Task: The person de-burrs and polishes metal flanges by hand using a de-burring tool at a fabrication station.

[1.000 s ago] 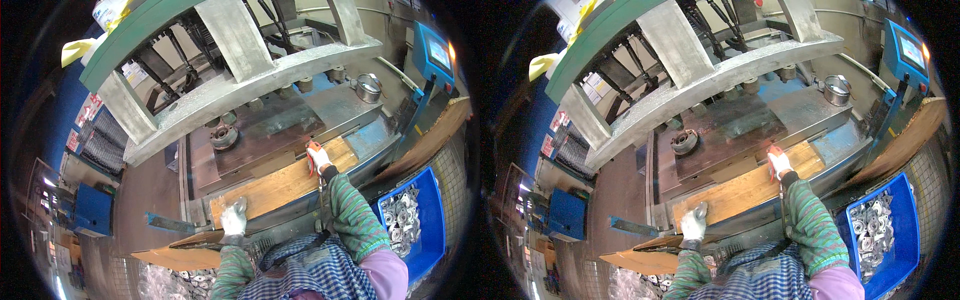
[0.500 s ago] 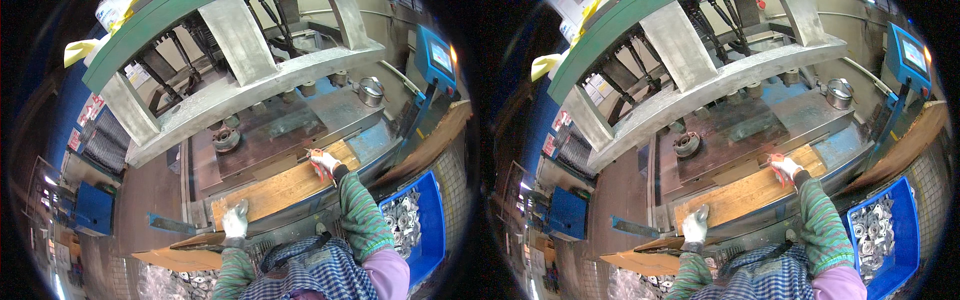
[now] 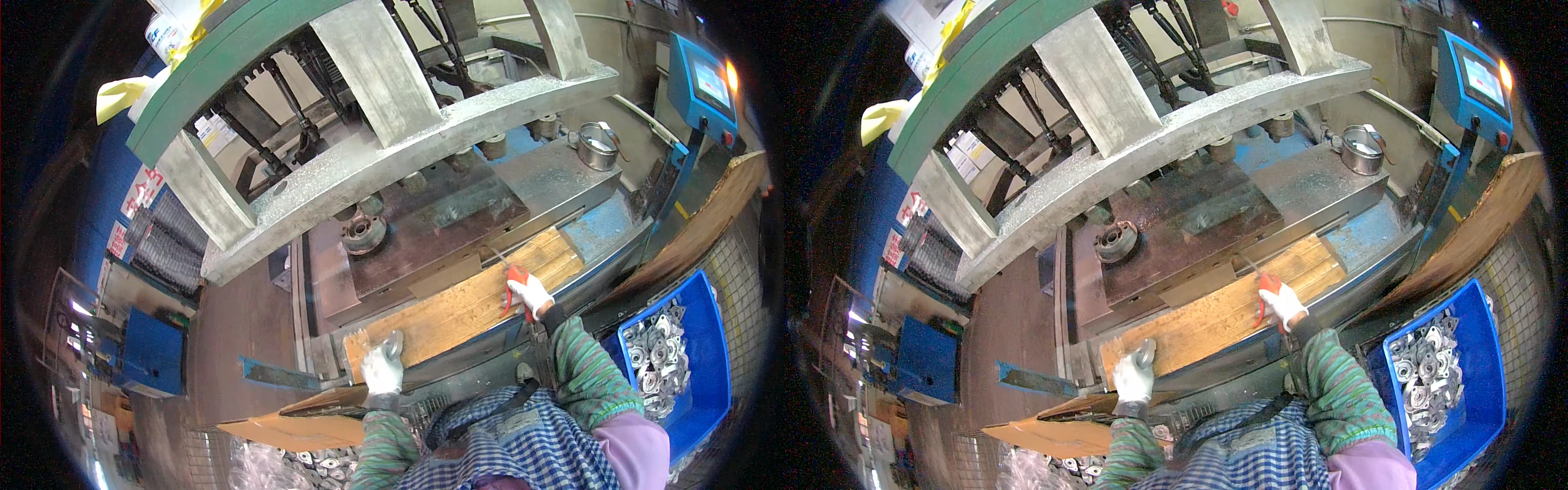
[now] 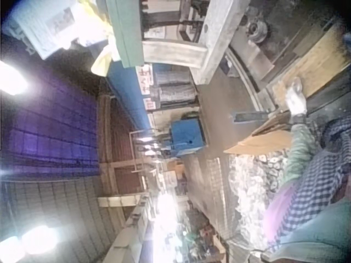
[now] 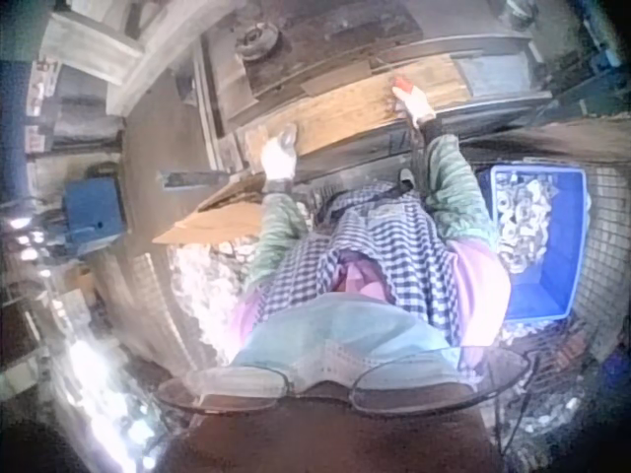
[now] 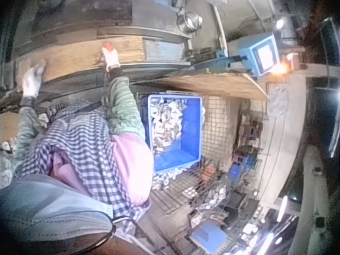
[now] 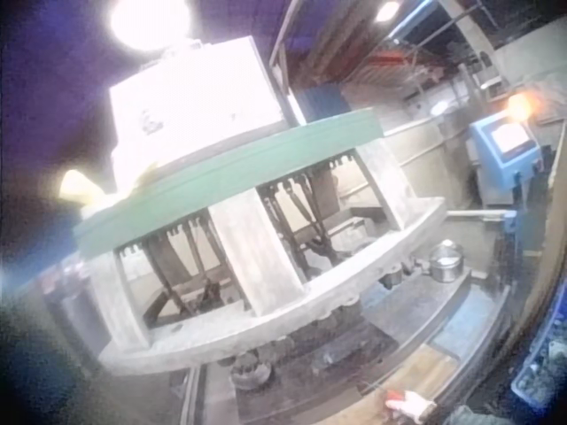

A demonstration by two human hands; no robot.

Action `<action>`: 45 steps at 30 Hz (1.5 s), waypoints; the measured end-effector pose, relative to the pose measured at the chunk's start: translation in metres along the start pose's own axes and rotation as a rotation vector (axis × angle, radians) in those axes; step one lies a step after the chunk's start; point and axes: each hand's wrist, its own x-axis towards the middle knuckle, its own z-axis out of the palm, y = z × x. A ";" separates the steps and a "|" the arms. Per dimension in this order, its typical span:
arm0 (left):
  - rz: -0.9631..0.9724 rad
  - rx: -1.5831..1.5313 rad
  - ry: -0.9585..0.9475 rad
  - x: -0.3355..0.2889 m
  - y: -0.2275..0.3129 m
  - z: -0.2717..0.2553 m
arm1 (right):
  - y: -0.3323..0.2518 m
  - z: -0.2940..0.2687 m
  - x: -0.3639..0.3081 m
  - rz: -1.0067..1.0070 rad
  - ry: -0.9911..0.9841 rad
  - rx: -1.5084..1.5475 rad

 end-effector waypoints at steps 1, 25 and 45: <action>-0.014 -0.014 -0.003 -0.002 -0.003 -0.001 | 0.002 0.000 -0.006 0.006 -0.004 -0.001; 0.077 -0.090 0.125 -0.009 -0.019 0.009 | -0.095 0.215 -0.030 -0.413 -0.129 -1.018; 0.070 -0.064 0.146 -0.010 -0.015 0.001 | -0.107 0.230 -0.008 -0.271 -0.058 -1.094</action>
